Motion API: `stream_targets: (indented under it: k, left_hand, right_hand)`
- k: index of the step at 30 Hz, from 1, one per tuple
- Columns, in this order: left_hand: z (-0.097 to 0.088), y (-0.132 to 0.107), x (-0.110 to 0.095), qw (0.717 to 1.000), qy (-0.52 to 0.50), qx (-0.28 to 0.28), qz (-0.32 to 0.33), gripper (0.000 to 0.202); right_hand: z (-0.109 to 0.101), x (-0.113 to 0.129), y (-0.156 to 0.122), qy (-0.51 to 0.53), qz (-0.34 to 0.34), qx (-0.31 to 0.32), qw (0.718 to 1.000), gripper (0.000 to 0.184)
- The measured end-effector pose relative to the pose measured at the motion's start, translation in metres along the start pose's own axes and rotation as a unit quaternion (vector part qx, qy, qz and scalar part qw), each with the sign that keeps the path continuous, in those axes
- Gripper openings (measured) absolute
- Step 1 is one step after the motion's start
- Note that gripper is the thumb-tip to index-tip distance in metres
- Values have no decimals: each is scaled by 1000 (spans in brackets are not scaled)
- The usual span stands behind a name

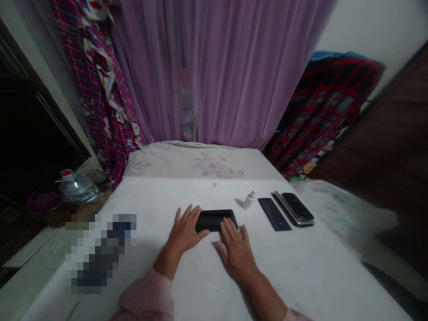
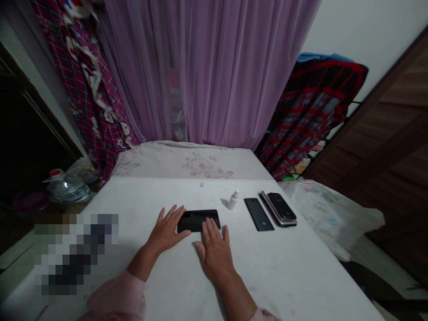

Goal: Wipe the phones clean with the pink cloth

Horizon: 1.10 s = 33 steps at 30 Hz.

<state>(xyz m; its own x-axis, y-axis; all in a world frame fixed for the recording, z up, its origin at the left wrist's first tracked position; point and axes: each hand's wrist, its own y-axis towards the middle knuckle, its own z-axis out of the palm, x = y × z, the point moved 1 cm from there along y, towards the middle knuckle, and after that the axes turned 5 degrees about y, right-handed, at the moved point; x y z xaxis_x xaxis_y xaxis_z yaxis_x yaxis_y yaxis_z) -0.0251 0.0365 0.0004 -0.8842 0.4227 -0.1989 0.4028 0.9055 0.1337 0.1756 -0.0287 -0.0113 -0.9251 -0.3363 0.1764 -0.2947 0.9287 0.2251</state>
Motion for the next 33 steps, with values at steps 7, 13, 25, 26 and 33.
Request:
stream_targets:
  k: [7,13,25,26,33]
  left_hand:
    - [-1,-5,1,1000,-5,20,24,71]
    - [-7,-9,3,998,-14,49,30,81]
    - [-9,-7,2,998,-34,60,1,70]
    - [-9,-7,2,998,-37,56,-1,69]
    - [-13,-6,2,996,-60,68,-18,69]
  right_hand:
    - [2,-22,23,-13,89,-3,996,54]
    - [0,-29,17,-23,104,-12,994,53]
    - [-5,22,46,46,31,32,998,53]
    - [-3,30,49,54,22,32,998,53]
    - [-5,44,44,86,-31,36,995,50]
